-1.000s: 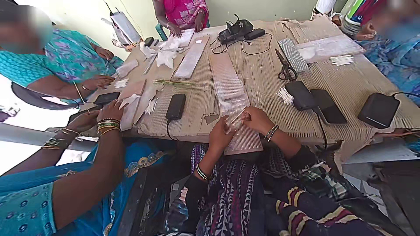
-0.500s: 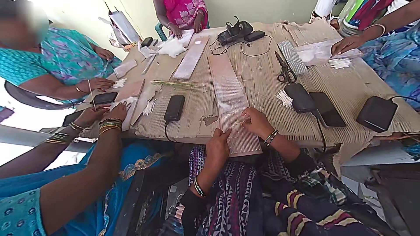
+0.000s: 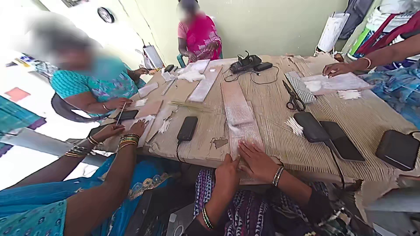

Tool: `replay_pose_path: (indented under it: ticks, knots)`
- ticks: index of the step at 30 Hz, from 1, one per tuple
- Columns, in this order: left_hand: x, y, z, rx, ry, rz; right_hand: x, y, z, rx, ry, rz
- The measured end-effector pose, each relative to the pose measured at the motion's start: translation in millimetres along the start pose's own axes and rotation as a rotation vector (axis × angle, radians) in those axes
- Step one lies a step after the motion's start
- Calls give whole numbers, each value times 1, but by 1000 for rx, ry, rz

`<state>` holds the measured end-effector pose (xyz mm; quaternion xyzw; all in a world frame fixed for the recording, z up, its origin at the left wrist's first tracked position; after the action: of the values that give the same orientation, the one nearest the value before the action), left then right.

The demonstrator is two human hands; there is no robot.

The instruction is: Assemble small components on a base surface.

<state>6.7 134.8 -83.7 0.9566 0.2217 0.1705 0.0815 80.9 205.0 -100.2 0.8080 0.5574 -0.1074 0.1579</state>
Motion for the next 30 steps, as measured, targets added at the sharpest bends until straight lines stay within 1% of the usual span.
replay_pose_path:
  ticks: [3, 7, 8, 10, 12, 14, 15, 16, 18, 19, 20, 22, 23, 25, 28, 30]
  knots:
    - [-10, 2, 2, -49, 57, -19, -3, 8, 9, 57, 41, -11]
    - [-9, 6, 6, -31, 182, 78, 2, 37, 17, -17, 17, 20]
    - [-11, 10, 6, -17, 220, 97, 1, 45, 20, -1, 29, 16]
    - [-17, 18, 6, 27, 291, 126, -5, 58, 22, 90, 82, -23]
    - [-22, 23, 8, 87, 368, 163, -9, 72, 17, 108, 96, -54]
    - [-28, 25, 10, 167, 465, 193, -10, 79, 9, -23, 8, -52]
    - [-31, 25, 10, 226, 497, 208, -9, 78, 1, -46, -33, -51]
    - [-33, 25, 7, 310, 514, 235, -9, 75, -9, 11, -50, -53]
    - [-36, 21, -4, 496, 509, 301, -10, 57, -30, 232, -49, -65]
    - [-39, 15, -8, 545, 499, 321, -9, 43, -35, 249, -50, -54]
    - [-42, 8, -8, 558, 495, 328, -7, 28, -33, 185, -52, -28]
    - [-47, -1, 3, 501, 483, 304, -3, 3, -13, -2, -44, 47]
    - [-48, -5, 6, 483, 478, 292, 1, -7, -3, -60, -29, 80]
    - [-48, -11, 6, 480, 476, 296, 6, -15, 4, -91, -14, 115]
    - [-50, -2, 7, 468, 476, 308, 2, 9, 11, -120, -23, 104]
    - [-50, 3, 7, 415, 488, 314, 0, 34, 13, -159, -19, 78]
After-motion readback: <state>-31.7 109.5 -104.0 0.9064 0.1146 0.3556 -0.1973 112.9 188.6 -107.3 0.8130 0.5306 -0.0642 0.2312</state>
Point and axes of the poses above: each hand's wrist, its own y-axis away from the middle knuckle, its own z-axis out of the palm, x = y × z, the point moved 8 cm from there along -y, towards the middle knuckle, and after that the axes turned 1 degree about -z, right-handed, at the moved point
